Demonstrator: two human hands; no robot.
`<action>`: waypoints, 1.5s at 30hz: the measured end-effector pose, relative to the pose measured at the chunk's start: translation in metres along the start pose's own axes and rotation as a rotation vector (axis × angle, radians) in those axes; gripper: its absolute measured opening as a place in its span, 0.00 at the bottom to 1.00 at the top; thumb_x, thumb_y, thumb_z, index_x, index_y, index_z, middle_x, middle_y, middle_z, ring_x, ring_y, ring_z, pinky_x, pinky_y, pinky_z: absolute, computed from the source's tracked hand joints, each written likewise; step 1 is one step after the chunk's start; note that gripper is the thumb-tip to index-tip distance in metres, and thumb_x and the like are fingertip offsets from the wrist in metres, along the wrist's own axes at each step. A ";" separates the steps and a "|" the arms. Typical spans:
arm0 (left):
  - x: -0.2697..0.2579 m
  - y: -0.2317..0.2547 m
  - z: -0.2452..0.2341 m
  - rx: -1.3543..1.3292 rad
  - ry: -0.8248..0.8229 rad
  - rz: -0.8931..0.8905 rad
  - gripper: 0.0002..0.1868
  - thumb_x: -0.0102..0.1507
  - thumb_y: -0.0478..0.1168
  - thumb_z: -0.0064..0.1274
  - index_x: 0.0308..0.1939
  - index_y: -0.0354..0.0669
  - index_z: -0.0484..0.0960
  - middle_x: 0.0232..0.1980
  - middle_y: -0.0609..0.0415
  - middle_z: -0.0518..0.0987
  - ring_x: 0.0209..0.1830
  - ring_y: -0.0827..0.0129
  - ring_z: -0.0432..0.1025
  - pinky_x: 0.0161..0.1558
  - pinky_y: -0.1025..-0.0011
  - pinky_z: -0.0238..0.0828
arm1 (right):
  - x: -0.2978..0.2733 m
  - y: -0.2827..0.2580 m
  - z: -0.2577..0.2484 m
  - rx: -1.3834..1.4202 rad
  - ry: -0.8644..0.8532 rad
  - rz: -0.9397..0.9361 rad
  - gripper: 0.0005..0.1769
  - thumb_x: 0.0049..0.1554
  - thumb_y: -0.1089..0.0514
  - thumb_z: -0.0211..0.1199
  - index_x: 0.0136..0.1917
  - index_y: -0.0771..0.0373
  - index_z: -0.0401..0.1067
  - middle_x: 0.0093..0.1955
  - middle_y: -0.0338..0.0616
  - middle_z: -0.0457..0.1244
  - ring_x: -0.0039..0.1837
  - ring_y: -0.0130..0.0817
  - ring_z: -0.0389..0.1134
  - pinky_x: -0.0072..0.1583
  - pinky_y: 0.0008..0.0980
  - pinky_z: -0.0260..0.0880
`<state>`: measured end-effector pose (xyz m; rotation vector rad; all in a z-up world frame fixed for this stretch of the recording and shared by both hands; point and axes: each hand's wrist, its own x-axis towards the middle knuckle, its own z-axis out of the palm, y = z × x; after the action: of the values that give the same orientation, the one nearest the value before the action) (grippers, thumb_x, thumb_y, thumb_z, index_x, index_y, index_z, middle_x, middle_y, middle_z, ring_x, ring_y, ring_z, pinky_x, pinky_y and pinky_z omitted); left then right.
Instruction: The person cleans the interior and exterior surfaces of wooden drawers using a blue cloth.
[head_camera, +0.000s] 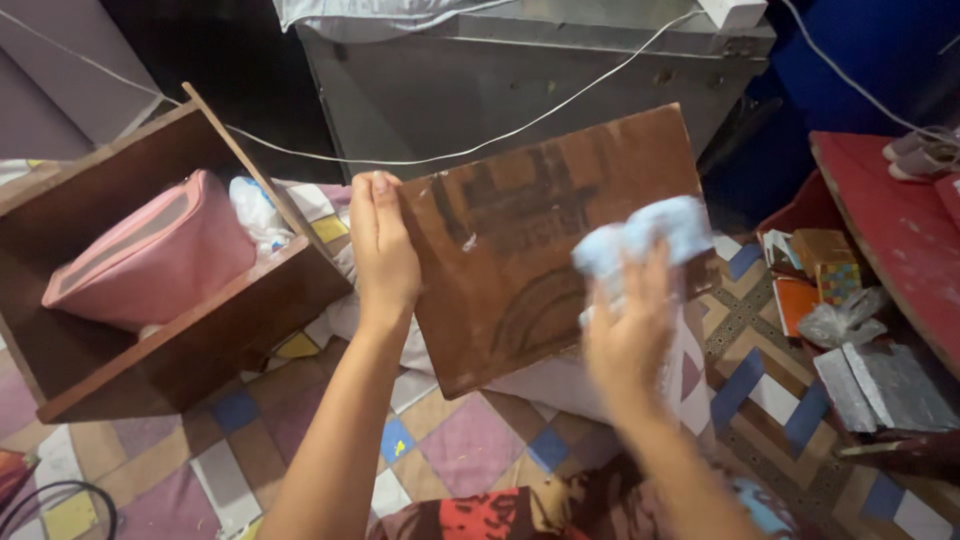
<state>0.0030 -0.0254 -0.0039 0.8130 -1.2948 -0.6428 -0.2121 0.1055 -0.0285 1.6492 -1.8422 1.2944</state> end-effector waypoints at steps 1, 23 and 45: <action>0.001 -0.003 0.000 -0.018 -0.007 -0.001 0.19 0.78 0.48 0.30 0.44 0.38 0.69 0.42 0.53 0.68 0.44 0.69 0.63 0.53 0.71 0.63 | -0.020 -0.027 0.004 0.043 -0.021 -0.031 0.33 0.54 0.64 0.60 0.74 0.61 0.69 0.84 0.58 0.50 0.85 0.56 0.49 0.82 0.57 0.46; -0.015 0.009 -0.010 -0.426 -0.069 -0.197 0.34 0.71 0.67 0.21 0.53 0.43 0.70 0.48 0.54 0.74 0.50 0.73 0.69 0.55 0.74 0.67 | 0.055 -0.098 0.068 0.327 -0.191 -0.508 0.32 0.47 0.62 0.63 0.67 0.59 0.73 0.74 0.58 0.60 0.78 0.56 0.56 0.79 0.56 0.48; -0.020 0.007 -0.013 -0.349 -0.070 -0.109 0.20 0.77 0.53 0.29 0.48 0.42 0.69 0.46 0.58 0.68 0.49 0.74 0.62 0.56 0.74 0.62 | -0.049 -0.099 0.020 0.298 -0.232 -0.374 0.28 0.51 0.65 0.65 0.65 0.56 0.70 0.81 0.59 0.52 0.83 0.58 0.52 0.81 0.56 0.49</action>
<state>0.0124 -0.0029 -0.0103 0.5799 -1.1621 -0.9610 -0.1024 0.1280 -0.0382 2.2558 -1.4021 1.2980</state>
